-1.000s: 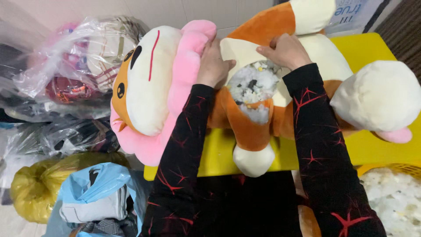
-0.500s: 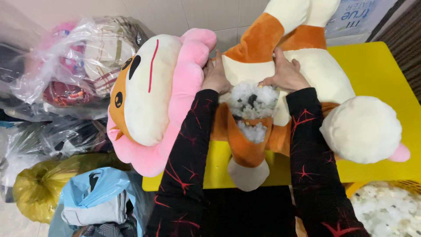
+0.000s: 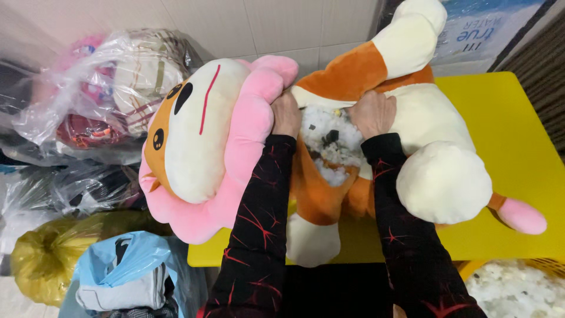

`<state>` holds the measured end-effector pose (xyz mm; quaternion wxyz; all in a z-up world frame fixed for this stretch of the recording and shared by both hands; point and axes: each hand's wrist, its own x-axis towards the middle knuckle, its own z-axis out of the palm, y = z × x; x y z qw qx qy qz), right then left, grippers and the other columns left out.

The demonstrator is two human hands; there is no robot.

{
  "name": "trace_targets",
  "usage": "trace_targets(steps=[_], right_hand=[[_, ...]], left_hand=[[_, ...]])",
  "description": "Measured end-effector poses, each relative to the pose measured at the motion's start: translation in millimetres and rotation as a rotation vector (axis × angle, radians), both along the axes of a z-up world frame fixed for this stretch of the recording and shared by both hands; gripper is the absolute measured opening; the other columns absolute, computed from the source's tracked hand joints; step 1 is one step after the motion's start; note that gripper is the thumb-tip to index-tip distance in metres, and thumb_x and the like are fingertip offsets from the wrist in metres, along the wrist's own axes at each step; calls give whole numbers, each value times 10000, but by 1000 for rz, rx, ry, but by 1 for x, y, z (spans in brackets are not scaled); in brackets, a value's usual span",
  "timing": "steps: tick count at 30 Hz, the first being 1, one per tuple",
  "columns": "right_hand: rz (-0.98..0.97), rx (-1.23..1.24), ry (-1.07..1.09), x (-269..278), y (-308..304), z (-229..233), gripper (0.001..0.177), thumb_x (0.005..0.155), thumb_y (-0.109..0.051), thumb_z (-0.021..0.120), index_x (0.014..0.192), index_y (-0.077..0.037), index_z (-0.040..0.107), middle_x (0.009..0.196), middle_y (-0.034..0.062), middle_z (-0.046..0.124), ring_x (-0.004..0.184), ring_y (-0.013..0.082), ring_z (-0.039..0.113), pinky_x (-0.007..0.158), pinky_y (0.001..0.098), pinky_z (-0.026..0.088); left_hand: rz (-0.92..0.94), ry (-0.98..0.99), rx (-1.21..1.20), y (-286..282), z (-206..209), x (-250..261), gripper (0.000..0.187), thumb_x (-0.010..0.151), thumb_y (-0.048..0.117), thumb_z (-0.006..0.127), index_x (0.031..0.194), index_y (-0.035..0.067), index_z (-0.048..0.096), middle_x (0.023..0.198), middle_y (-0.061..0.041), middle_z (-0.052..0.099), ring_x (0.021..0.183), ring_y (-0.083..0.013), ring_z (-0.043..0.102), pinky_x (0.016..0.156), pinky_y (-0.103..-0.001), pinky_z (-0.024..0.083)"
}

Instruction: The person repeatedly scoops white stuffing from a yellow basket and packs it into the open cavity of a large plush toy on a yellow table. The hands press and distribute the stuffing inside the toy throughout the clip.

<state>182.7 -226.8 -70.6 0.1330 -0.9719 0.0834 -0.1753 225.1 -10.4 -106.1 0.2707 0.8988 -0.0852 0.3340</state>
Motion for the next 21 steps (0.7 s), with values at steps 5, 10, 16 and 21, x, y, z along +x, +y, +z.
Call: trace_targets(steps=[5,10,16,21], right_hand=[[437,54,-152,-13,-25,30,467,728,-317,834,981,57,720,1020,246,708,1017,410,636,949,510,407],[486,830,281,-42,-49,63,495,812,-215,720,1225,50,657,1136,130,729,1078,262,667,949,356,486],[331,500,-191,-82,-13,92,306,900,-136,772,1151,28,715,1154,171,714,1085,318,696,931,358,515],[576,324,-333,-145,33,87,249,1022,-103,627,1248,-23,693,1310,165,681,1284,336,602,1097,407,466]], left_hand=[[-87,249,-94,1,27,-5,285,743,103,798,1003,2,738,1012,-264,736,1005,-434,700,922,-506,534],[-452,288,-64,16,82,-35,1108,610,210,1003,1441,-199,397,1394,-390,484,1354,-524,411,1092,-499,344],[-568,89,-197,14,124,-117,638,877,126,797,1466,97,552,1527,-204,519,1460,-381,506,1220,-419,428],[-251,117,-95,6,111,-169,480,796,129,772,1232,62,582,1205,-186,601,1163,-366,590,952,-429,506]])
